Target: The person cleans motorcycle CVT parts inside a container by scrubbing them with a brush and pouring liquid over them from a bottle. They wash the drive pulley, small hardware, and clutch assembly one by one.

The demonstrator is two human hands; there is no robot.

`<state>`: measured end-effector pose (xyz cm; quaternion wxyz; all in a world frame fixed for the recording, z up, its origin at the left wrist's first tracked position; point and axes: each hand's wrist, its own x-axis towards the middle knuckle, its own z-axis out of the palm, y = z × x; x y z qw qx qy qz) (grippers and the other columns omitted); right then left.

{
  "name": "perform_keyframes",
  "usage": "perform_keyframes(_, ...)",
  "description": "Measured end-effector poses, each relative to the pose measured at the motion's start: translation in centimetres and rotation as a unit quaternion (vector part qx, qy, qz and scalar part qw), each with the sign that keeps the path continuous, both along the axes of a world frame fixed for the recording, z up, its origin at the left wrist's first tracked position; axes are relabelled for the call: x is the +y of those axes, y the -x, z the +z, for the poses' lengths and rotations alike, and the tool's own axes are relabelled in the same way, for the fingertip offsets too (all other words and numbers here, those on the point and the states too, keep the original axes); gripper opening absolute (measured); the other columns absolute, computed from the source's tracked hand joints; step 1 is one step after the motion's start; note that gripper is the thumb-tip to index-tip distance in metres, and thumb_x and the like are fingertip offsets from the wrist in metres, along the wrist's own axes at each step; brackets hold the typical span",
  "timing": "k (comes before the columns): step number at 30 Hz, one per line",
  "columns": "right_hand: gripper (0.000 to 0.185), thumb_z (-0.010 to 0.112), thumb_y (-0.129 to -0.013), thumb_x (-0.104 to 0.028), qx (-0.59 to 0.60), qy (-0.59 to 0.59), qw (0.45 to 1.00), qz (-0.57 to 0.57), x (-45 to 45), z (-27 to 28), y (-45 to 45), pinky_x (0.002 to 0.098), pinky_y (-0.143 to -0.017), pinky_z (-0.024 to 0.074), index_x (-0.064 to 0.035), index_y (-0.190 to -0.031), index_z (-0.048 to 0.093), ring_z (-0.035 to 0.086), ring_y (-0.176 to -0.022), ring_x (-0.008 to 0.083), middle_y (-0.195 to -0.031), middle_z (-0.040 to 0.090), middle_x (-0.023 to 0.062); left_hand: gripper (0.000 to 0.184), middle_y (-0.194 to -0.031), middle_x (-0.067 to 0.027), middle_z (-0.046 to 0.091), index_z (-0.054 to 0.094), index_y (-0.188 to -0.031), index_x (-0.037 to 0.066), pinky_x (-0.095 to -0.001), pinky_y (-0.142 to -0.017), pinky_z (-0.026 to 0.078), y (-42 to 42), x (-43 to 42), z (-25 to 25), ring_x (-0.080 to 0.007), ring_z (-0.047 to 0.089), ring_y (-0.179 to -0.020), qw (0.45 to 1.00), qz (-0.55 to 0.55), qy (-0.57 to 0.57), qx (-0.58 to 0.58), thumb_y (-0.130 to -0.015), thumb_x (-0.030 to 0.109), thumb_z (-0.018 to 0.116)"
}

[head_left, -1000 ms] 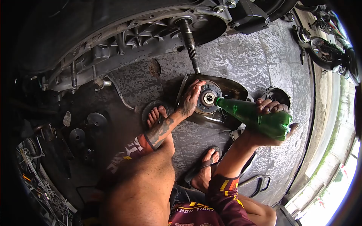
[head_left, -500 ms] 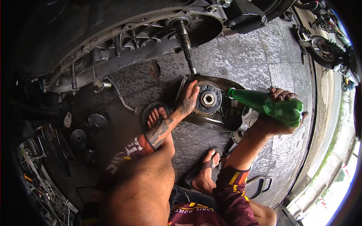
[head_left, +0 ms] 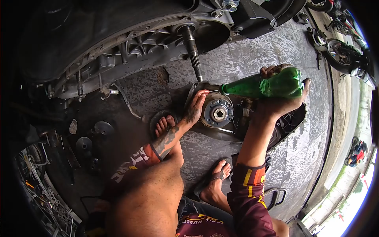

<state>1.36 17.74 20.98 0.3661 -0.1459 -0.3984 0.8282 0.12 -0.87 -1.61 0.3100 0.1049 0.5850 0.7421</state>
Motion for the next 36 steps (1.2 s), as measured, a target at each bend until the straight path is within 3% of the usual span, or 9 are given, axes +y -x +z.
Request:
perform_keyframes(8,0.071,0.028,-0.096,-0.063,-0.081,0.041,0.995,-0.051,-0.1,0.4,-0.5,0.0415,-0.064,0.0517,0.0004,-0.088,0.06,0.059,-0.061,0.0289,-0.07,0.06,0.0163,0.035,-0.122,-0.0109,0.056,0.051,-0.129,0.0,-0.0284,-0.103,0.038,0.1,0.3,0.7,-0.0179,0.052,-0.118,1.0,-0.017,0.014,-0.017,-0.107,0.025,0.042)
perform_keyframes(12,0.068,0.029,-0.097,-0.059,-0.072,-0.002,0.997,-0.025,2.1,0.1,-3.1,0.042,-0.07,0.05,0.0018,-0.092,0.06,0.058,-0.069,0.0308,-0.076,0.059,0.017,0.058,-0.144,-0.0184,0.044,0.044,-0.141,0.005,-0.04,-0.115,0.029,-0.1,0.0,5.1,-0.0312,0.041,-0.137,0.969,-0.065,0.154,0.184,-0.094,0.034,0.062)
perform_keyframes(14,0.068,0.03,-0.097,-0.059,-0.062,0.003,0.997,-0.05,3.9,-0.8,-4.7,0.0428,-0.071,0.0499,0.002,-0.093,0.06,0.058,-0.069,0.0311,-0.076,0.059,0.0174,0.087,-0.156,-0.0158,0.027,0.032,-0.151,0.013,-0.048,-0.121,0.016,-1.5,0.4,6.9,-0.0326,0.022,-0.147,0.82,-0.154,0.245,0.494,-0.082,0.045,0.074)
perform_keyframes(15,0.067,0.029,-0.097,-0.058,-0.053,-0.011,0.997,-0.063,3.8,-0.7,-5.3,0.0432,-0.072,0.0496,0.0016,-0.093,0.06,0.057,-0.069,0.031,-0.077,0.059,0.0173,0.109,-0.159,-0.0138,0.019,0.024,-0.155,0.018,-0.0552,-0.121,0.01,-2.1,1.0,6.9,-0.0348,0.014,-0.149,0.818,-0.206,0.237,0.482,-0.069,0.051,0.081)
perform_keyframes(19,0.065,0.027,-0.099,-0.056,-0.059,-0.025,0.988,-0.144,2.5,-0.4,-7.1,0.0399,-0.061,0.0509,-0.0003,-0.089,0.06,0.057,-0.06,0.0297,-0.073,0.058,0.0139,0.118,-0.157,-0.0167,0.024,0.023,-0.156,0.019,-0.0574,-0.119,0.016,-2.6,2.2,6.5,-0.0379,0.02,-0.146,0.722,-0.252,0.31,0.565,-0.06,0.046,0.087)
perform_keyframes(23,0.066,0.026,-0.099,-0.058,-0.062,0.039,0.978,-0.196,1.6,-0.7,-8.6,0.041,-0.061,0.0507,-0.0016,-0.09,0.059,0.057,-0.063,0.0288,-0.072,0.057,0.0138,0.105,-0.141,-0.0172,0.038,0.035,-0.151,0.017,-0.0514,-0.114,0.026,-1.4,2.7,5.7,-0.0376,0.036,-0.133,0.756,-0.2,0.287,0.554,-0.06,0.034,0.086)
perform_keyframes(27,0.068,0.024,-0.098,-0.06,0.013,0.044,0.981,-0.189,2.1,-2.3,-10.7,0.0432,-0.061,0.0497,-0.002,-0.086,0.058,0.055,-0.061,0.0285,-0.069,0.056,0.0143,0.101,-0.143,-0.018,0.035,0.034,-0.15,0.018,-0.0512,-0.112,0.03,1.2,2.9,6.3,-0.0391,0.034,-0.133,0.803,-0.214,0.306,0.464,-0.065,0.036,0.085)
perform_keyframes(30,0.07,0.023,-0.096,-0.059,0.073,0.066,0.978,-0.185,2.3,-4.7,-12.5,0.0458,-0.072,0.0479,0.0005,-0.09,0.058,0.054,-0.062,0.0302,-0.068,0.056,0.0156,0.103,-0.145,-0.0178,0.034,0.032,-0.152,0.02,-0.0509,-0.114,0.029,1.1,2.8,6.4,-0.0391,0.031,-0.136,0.762,-0.249,0.313,0.51,-0.066,0.038,0.086)
perform_keyframes(36,0.074,0.019,-0.097,-0.061,0.078,0.06,0.976,-0.192,0.0,-4.4,-14.6,0.0437,-0.064,0.0495,0.0014,-0.081,0.055,0.054,-0.056,0.0309,-0.064,0.054,0.0164,0.102,-0.144,-0.0179,0.034,0.033,-0.152,0.019,-0.0527,-0.116,0.023,0.3,3.0,6.6,-0.0386,0.031,-0.136,0.73,-0.23,0.323,0.557,-0.065,0.037,0.085)
